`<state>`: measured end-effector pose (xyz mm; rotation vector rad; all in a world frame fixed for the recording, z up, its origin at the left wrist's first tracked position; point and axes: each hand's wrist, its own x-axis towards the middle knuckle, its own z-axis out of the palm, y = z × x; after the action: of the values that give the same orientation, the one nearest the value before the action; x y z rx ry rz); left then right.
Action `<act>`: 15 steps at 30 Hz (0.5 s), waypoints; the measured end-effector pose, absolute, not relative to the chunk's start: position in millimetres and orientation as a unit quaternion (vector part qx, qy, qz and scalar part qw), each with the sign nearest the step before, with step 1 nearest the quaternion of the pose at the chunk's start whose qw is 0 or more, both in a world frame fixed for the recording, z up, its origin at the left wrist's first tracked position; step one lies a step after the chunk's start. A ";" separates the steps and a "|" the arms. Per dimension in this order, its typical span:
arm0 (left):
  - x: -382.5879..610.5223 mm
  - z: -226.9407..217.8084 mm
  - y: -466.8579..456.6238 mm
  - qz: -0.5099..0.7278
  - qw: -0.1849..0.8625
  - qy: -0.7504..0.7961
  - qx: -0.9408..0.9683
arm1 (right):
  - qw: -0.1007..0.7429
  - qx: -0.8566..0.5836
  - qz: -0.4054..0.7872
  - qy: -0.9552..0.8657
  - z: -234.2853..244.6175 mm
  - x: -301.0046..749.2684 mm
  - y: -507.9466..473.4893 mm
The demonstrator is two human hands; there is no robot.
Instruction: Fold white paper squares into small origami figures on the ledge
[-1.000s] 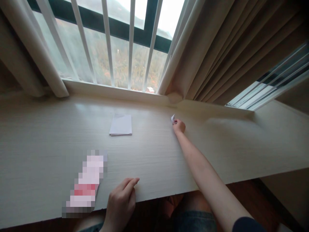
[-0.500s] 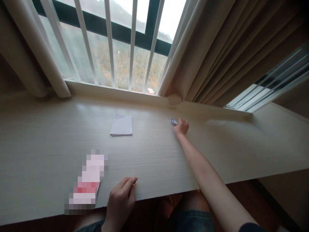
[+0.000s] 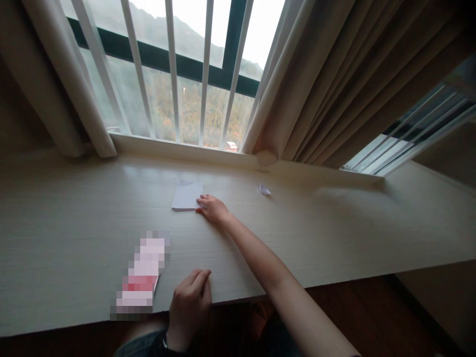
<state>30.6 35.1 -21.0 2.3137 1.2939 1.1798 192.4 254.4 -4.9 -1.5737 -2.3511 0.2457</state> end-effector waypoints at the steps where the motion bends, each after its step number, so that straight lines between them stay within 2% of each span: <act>1: 30.4 -20.3 34.8 0.405 0.123 0.444 0.790 | 0.148 -0.541 0.078 -0.824 -3.0 192.1 253.1; 9: 30.3 -16.2 31.0 0.397 0.141 0.457 0.783 | 0.082 -0.549 0.051 -0.830 16.2 190.8 243.9; 15: 29.4 -17.7 29.1 0.384 0.163 0.466 0.780 | 0.080 -0.528 0.039 -0.845 18.3 181.1 251.6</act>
<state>29.4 29.1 -17.7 2.2250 1.3291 1.0945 181.1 251.6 18.3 -1.5778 -2.5266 0.1175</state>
